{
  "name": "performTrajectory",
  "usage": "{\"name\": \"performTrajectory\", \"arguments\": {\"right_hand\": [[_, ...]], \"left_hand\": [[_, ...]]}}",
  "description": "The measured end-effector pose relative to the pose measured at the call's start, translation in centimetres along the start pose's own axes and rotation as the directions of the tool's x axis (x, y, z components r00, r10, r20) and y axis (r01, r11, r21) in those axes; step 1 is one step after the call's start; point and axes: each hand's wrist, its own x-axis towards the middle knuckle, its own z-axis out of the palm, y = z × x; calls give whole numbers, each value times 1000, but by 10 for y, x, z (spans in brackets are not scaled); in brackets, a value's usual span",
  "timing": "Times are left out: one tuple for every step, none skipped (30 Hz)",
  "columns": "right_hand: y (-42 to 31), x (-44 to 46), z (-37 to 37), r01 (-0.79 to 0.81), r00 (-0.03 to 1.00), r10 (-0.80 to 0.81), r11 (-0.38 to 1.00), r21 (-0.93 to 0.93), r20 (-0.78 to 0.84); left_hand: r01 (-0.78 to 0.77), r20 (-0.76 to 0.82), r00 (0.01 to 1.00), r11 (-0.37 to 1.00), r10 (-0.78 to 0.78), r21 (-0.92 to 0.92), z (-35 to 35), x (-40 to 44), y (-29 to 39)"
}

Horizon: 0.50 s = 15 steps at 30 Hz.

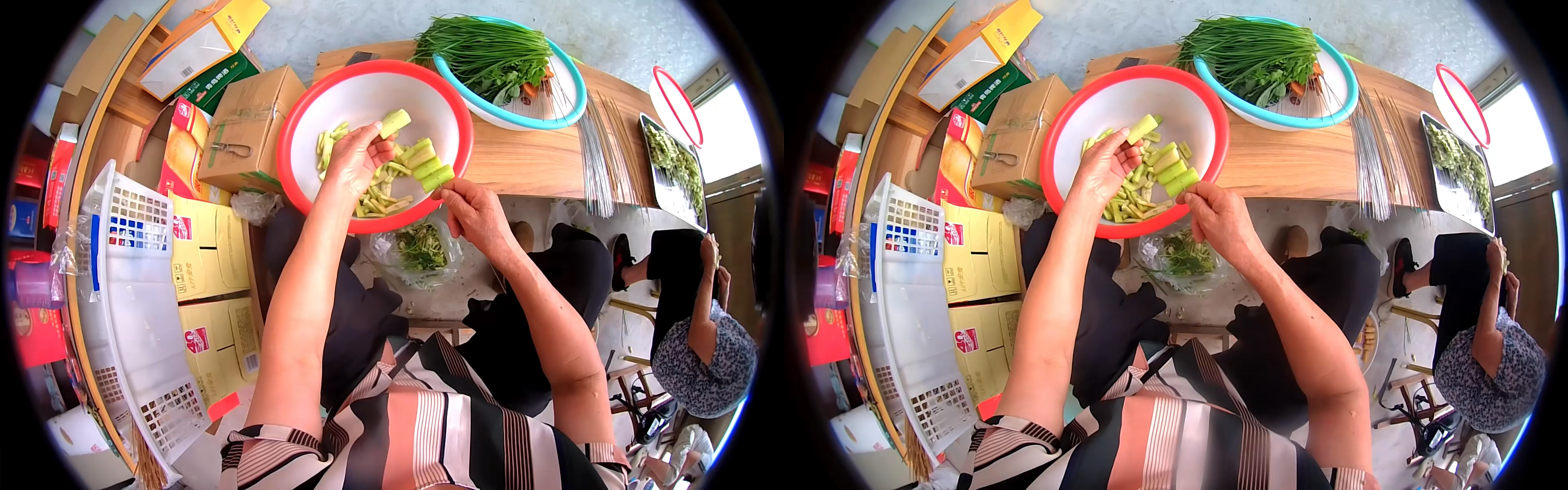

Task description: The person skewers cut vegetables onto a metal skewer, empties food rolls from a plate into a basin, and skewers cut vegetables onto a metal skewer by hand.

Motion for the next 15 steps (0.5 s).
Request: {"name": "performTrajectory", "arguments": {"right_hand": [[0,0,0,-1,1000,1,1000,0,-1],[-1,-1,0,-5,1000,5,1000,5,-2],[-1,-1,0,-9,1000,9,1000,11,-3],[-1,-1,0,-9,1000,9,1000,10,-3],[-1,-1,0,-10,1000,10,1000,11,-3],[-1,-1,0,-10,1000,10,1000,11,-2],[-1,-1,1,-10,1000,10,1000,11,-2],[-1,-1,1,-11,1000,11,1000,9,1],[-1,-1,1,-11,1000,11,1000,7,4],[-2,-1,1,-11,1000,11,1000,7,4],[-2,-2,1,-13,1000,12,1000,6,3],[-3,-2,1,-14,1000,14,1000,6,1],[-2,-2,1,-14,1000,14,1000,6,1],[-2,-2,1,-9,1000,9,1000,9,3],[-2,-2,1,-4,1000,4,1000,13,4]], "left_hand": [[1,1,1000,1000,-1,0,0,0,0],[1,3,1000,1000,-1,3,1,-1,0],[0,6,1000,1000,0,6,1,-2,1],[0,6,1000,1000,0,6,2,-3,1],[0,4,1000,1000,0,9,3,-4,2],[0,3,1000,1000,0,11,3,-4,2],[0,2,1000,1000,0,11,3,-4,2],[5,2,1000,1000,-5,10,2,-4,2],[10,3,1000,1000,-10,9,2,-4,2],[9,2,1000,1000,-9,9,2,-4,2],[9,-2,1000,1000,-9,10,1,-4,2],[8,-7,1000,1000,-8,11,1,-3,2],[8,-7,1000,1000,-8,11,1,-3,2],[6,-7,1000,1000,-6,9,0,-3,2],[5,-6,1000,1000,-4,8,0,-3,1]]}}
